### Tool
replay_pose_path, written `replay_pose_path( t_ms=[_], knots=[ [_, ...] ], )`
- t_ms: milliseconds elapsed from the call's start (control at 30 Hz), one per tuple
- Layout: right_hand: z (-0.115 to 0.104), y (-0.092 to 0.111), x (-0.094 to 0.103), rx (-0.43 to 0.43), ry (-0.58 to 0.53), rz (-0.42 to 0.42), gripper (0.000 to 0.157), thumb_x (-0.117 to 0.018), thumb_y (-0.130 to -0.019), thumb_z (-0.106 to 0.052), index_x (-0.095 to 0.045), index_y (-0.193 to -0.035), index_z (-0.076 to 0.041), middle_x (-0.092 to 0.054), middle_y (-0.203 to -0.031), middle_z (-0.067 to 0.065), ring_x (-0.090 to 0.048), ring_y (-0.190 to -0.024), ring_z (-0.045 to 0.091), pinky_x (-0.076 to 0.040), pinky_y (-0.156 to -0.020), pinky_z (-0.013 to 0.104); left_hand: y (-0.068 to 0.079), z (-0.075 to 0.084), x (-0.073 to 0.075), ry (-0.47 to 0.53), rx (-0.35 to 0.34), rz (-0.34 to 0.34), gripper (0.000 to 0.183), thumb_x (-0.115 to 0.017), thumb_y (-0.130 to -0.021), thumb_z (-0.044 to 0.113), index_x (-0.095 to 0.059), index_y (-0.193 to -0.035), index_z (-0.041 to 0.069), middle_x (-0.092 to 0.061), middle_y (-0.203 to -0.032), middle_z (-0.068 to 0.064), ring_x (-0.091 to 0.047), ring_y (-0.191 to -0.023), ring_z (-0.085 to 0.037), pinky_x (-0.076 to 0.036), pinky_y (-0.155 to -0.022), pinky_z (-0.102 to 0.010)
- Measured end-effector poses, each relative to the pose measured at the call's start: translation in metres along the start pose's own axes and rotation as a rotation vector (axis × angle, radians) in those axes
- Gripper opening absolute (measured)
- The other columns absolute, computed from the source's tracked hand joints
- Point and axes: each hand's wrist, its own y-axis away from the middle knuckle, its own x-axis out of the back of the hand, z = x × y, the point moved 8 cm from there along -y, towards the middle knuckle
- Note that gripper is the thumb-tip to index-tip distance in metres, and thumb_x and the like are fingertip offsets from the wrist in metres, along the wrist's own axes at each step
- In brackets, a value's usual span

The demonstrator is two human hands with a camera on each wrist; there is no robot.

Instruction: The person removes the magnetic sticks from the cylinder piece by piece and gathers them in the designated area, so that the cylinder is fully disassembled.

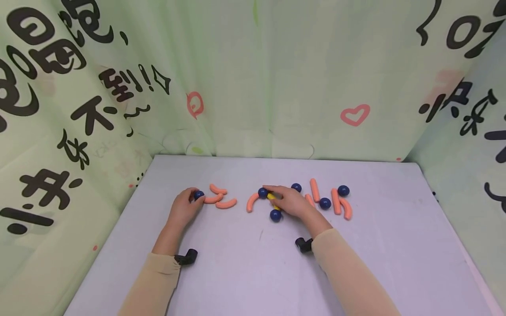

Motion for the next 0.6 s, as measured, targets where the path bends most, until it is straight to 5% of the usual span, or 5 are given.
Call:
replay_pose_path(
  t_ms=[400, 600],
  knots=[
    [0.001, -0.001, -0.001, -0.009, 0.007, -0.001, 0.052, -0.060, -0.099, -0.033, -0.043, -0.145, -0.048, -0.047, -0.152, 0.005, -0.054, -0.106, 0.025, -0.045, -0.095, 0.044, 0.001, 0.006, 0.003, -0.059, -0.025, 0.024, 0.051, -0.062, -0.096, 0.039, -0.055, -0.138, 0.010, -0.052, -0.140, -0.018, -0.047, -0.130, -0.038, -0.043, -0.106, -0.052],
    [0.000, -0.001, -0.001, 0.000, 0.004, 0.002, 0.052, -0.060, -0.099, -0.032, -0.043, -0.145, -0.047, -0.046, -0.152, 0.005, -0.053, -0.109, 0.026, -0.044, -0.098, 0.045, 0.006, 0.028, 0.008, -0.036, -0.072, 0.079, 0.043, -0.062, -0.096, 0.035, -0.060, -0.133, 0.012, -0.052, -0.139, -0.014, -0.046, -0.131, -0.036, -0.044, -0.105, -0.052]
  ],
)
